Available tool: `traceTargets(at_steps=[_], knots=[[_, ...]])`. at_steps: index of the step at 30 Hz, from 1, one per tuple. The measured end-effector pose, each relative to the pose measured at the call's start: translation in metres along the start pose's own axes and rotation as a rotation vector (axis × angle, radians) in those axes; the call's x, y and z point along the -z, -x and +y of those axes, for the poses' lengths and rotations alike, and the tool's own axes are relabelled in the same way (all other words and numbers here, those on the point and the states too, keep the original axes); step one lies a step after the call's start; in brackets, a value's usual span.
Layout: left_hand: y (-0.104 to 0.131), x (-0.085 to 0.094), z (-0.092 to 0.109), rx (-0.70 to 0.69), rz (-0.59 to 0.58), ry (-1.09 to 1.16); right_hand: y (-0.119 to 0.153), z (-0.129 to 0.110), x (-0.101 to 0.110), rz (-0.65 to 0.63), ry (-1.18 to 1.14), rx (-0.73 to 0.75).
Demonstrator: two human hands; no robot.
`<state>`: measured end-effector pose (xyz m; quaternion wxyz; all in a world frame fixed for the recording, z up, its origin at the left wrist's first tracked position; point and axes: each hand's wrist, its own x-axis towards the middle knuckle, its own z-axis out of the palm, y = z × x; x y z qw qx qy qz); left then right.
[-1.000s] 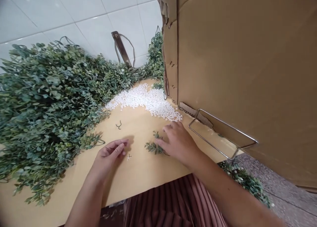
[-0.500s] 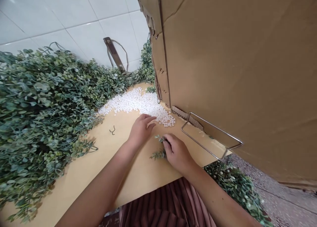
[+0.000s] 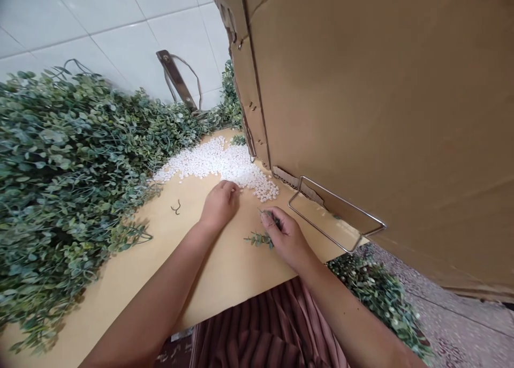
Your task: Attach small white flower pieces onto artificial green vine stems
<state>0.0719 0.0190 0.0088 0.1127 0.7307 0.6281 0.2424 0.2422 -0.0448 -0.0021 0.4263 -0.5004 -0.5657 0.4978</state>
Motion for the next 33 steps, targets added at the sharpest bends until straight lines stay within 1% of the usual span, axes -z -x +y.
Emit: traceTargets(at_steps=[1, 2, 3, 5, 6, 7, 8, 10, 13, 16, 21, 24, 27, 33], knots=[[0.002, 0.002, -0.001, 0.027, 0.023, 0.053, 0.000, 0.000, -0.001, -0.010, 0.003, -0.003], [0.005, 0.005, -0.001, 0.067, 0.049, 0.153, -0.001, -0.001, -0.001, -0.015, 0.005, -0.007], [0.010, 0.007, -0.001, 0.121, 0.076, 0.304, -0.001, -0.001, -0.002, -0.017, 0.003, -0.014], [0.021, 0.013, 0.004, 0.254, 0.112, 0.695, -0.001, -0.002, -0.004, -0.019, -0.024, -0.044], [0.029, 0.016, 0.007, 0.321, 0.112, 0.879, -0.001, -0.003, -0.006, -0.027, -0.042, -0.061], [0.037, 0.019, 0.010, 0.377, 0.096, 1.012, 0.000, -0.005, -0.007, -0.038, -0.059, -0.071], [0.045, 0.022, 0.013, 0.429, 0.084, 1.107, 0.000, -0.006, -0.010, -0.052, -0.072, -0.074], [0.061, 0.026, 0.018, 0.513, 0.041, 1.221, 0.002, -0.009, -0.016, -0.090, -0.084, -0.062], [0.078, 0.029, 0.019, 0.594, 0.011, 1.285, 0.004, -0.011, -0.026, -0.142, -0.062, -0.027], [0.086, 0.027, 0.016, 0.630, 0.043, 1.319, 0.006, -0.011, -0.033, -0.155, -0.015, 0.008], [0.090, 0.021, 0.015, 0.649, 0.066, 1.380, 0.010, -0.013, -0.037, -0.149, 0.062, 0.068], [0.092, 0.019, 0.017, 0.659, 0.040, 1.390, 0.013, -0.015, -0.037, -0.154, 0.060, 0.093], [0.094, 0.019, 0.018, 0.670, 0.008, 1.368, 0.015, -0.015, -0.036, -0.158, 0.034, 0.088], [0.098, 0.017, 0.016, 0.677, 0.004, 1.333, 0.016, -0.014, -0.040, -0.154, 0.053, 0.054]])
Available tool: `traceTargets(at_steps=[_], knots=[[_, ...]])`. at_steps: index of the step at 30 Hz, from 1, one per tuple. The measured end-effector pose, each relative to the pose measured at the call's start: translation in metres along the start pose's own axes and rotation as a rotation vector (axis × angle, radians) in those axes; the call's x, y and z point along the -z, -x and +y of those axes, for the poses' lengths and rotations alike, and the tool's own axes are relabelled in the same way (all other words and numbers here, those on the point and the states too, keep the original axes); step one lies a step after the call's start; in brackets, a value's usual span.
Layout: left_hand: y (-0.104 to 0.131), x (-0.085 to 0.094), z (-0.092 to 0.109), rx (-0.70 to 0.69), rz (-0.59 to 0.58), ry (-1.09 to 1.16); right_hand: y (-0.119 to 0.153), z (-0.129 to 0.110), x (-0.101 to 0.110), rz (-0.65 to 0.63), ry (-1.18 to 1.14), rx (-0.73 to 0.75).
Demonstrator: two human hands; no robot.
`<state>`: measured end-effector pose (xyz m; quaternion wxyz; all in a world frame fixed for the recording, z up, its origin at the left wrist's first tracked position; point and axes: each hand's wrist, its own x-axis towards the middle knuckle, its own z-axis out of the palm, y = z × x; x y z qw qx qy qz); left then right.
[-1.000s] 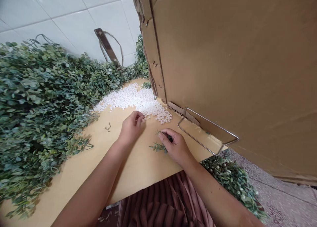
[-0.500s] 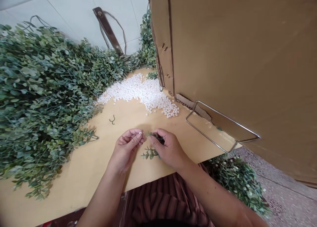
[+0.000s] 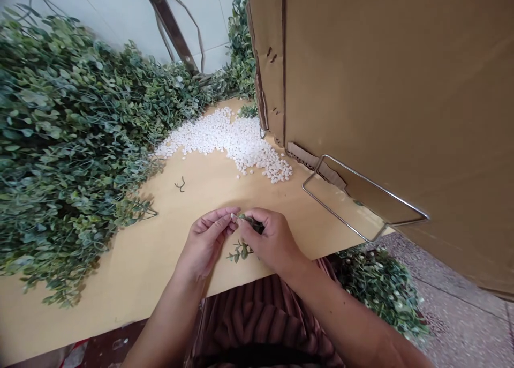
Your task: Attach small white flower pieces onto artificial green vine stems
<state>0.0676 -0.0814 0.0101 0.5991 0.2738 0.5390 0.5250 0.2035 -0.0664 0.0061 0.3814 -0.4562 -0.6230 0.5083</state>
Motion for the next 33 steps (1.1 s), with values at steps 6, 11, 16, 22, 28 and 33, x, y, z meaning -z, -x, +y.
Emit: traceTargets(at_steps=[6, 11, 16, 22, 28, 33], knots=[[0.0031, -0.0014, -0.0038, -0.013, -0.014, -0.022, 0.0010, -0.0026, -0.0031, -0.008, -0.001, -0.016], [0.0028, -0.0018, -0.0027, -0.054, -0.019, -0.079, -0.0005, -0.0040, -0.0030, -0.005, -0.064, -0.001], [0.0035, -0.0001, -0.0008, -0.095, -0.083, -0.147, -0.0038, -0.0051, -0.0024, -0.031, -0.280, -0.109], [0.0046, -0.0005, -0.0043, -0.057, -0.028, -0.055, -0.0041, -0.0053, -0.0025, -0.022, -0.372, -0.141], [0.0018, -0.0001, -0.0036, -0.017, 0.030, 0.133, -0.0019, -0.0058, -0.0051, -0.005, -0.213, -0.040], [0.0027, 0.0004, -0.0050, -0.024, 0.043, 0.187, -0.0021, -0.0032, -0.0086, 0.008, -0.143, -0.028]])
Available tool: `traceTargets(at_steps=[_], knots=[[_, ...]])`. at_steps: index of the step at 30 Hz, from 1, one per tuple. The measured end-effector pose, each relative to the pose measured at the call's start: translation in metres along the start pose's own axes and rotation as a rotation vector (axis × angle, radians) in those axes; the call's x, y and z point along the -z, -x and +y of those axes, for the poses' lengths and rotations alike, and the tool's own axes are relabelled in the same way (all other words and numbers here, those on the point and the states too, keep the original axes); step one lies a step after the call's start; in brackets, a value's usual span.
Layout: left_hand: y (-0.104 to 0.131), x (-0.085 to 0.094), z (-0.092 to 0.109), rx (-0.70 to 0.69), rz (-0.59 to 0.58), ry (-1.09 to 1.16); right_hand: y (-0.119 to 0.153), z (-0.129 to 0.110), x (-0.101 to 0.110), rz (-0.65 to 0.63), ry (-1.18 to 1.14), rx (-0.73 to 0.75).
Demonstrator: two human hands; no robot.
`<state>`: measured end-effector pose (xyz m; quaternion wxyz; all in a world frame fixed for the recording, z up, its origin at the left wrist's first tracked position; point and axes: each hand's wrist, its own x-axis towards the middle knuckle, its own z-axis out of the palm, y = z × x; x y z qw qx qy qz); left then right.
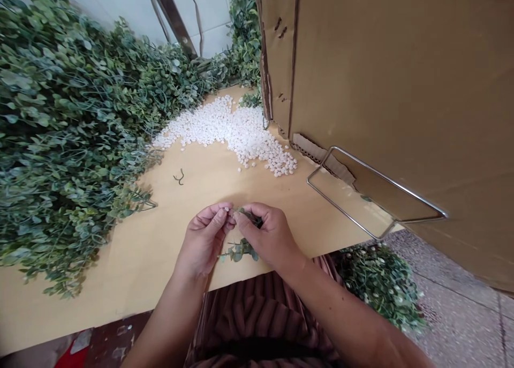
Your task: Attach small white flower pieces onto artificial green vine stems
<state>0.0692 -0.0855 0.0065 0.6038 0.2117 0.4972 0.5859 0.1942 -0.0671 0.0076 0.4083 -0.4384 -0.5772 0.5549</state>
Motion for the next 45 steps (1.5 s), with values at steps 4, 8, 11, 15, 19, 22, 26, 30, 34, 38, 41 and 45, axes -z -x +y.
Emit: traceTargets(at_steps=[4, 8, 11, 15, 19, 22, 26, 30, 34, 38, 41, 45], knots=[[0.0010, -0.0017, -0.0019, 0.001, 0.004, -0.028, -0.0001, 0.0004, -0.0007, 0.007, 0.037, -0.003], [0.0009, -0.0033, -0.0027, 0.016, 0.013, -0.031, 0.0001, 0.0002, -0.0009, 0.052, 0.075, 0.029], [0.0008, -0.0040, -0.0034, 0.021, 0.020, -0.037, 0.0000, 0.0002, -0.0012, 0.063, 0.087, 0.040], [0.0014, -0.0059, -0.0033, 0.026, 0.027, -0.038, 0.0005, -0.0009, -0.0015, 0.076, 0.089, 0.050], [0.0018, -0.0081, -0.0011, 0.043, 0.039, 0.002, 0.0017, -0.0017, -0.0018, 0.121, 0.094, 0.071], [0.0019, -0.0089, -0.0004, 0.050, 0.045, 0.010, 0.0023, -0.0015, -0.0021, 0.109, 0.099, 0.069], [0.0020, -0.0091, -0.0011, 0.045, 0.045, 0.003, 0.0031, -0.0011, -0.0024, 0.104, 0.090, 0.064], [0.0021, -0.0087, -0.0016, 0.043, 0.041, 0.012, 0.0046, -0.0014, -0.0022, 0.119, 0.100, 0.081], [0.0026, -0.0090, -0.0016, 0.043, 0.045, -0.005, 0.0052, -0.0023, -0.0019, 0.108, 0.104, 0.076], [0.0032, -0.0097, -0.0015, 0.041, 0.043, -0.034, 0.0050, -0.0035, -0.0019, 0.113, 0.107, 0.065], [0.0035, -0.0095, -0.0005, 0.040, 0.034, -0.052, 0.0054, -0.0039, -0.0018, 0.116, 0.116, 0.074], [0.0032, -0.0082, 0.0017, 0.068, -0.008, -0.093, 0.0067, -0.0024, -0.0010, 0.111, 0.121, 0.066]])
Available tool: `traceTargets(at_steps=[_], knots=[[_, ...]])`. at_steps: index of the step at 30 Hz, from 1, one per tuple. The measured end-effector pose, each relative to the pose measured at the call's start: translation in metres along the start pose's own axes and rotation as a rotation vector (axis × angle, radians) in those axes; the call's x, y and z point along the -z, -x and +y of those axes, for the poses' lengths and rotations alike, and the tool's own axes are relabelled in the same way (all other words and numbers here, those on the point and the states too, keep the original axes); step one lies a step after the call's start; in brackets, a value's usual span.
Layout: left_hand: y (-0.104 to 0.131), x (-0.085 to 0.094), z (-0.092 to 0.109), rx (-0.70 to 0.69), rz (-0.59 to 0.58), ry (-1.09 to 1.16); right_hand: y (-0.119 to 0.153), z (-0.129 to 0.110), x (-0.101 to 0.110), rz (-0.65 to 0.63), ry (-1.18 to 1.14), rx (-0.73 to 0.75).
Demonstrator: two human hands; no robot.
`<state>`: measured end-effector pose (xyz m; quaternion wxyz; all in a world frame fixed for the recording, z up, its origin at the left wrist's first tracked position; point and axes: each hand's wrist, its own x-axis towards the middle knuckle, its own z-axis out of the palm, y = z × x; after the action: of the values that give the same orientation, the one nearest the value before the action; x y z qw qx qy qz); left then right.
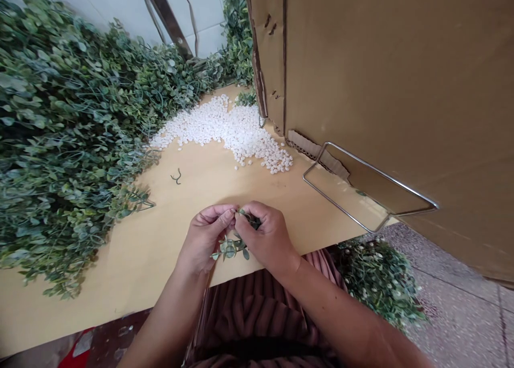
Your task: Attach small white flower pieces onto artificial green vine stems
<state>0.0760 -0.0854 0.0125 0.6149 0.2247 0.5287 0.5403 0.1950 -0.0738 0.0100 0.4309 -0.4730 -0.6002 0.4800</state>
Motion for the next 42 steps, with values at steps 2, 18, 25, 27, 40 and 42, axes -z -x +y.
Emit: traceTargets(at_steps=[2, 18, 25, 27, 40, 42], knots=[[-0.001, 0.000, 0.000, 0.022, -0.014, -0.014, 0.001, 0.001, 0.000, 0.011, 0.000, -0.007], [0.026, 0.012, 0.013, -0.326, 0.020, -0.442, -0.004, 0.008, -0.002, 0.052, -0.045, -0.054], [0.018, 0.004, 0.010, -0.172, 0.002, -0.388, 0.001, 0.012, 0.005, 0.111, 0.060, 0.021], [0.017, 0.004, 0.008, -0.162, 0.025, -0.379, 0.006, 0.009, 0.011, 0.196, 0.186, 0.136], [0.016, -0.016, 0.001, -0.303, -0.018, -0.366, 0.013, 0.008, 0.031, -0.069, 0.309, 0.331], [0.013, -0.020, 0.001, -0.304, -0.029, -0.356, 0.012, 0.009, 0.031, -0.056, 0.250, 0.334]])
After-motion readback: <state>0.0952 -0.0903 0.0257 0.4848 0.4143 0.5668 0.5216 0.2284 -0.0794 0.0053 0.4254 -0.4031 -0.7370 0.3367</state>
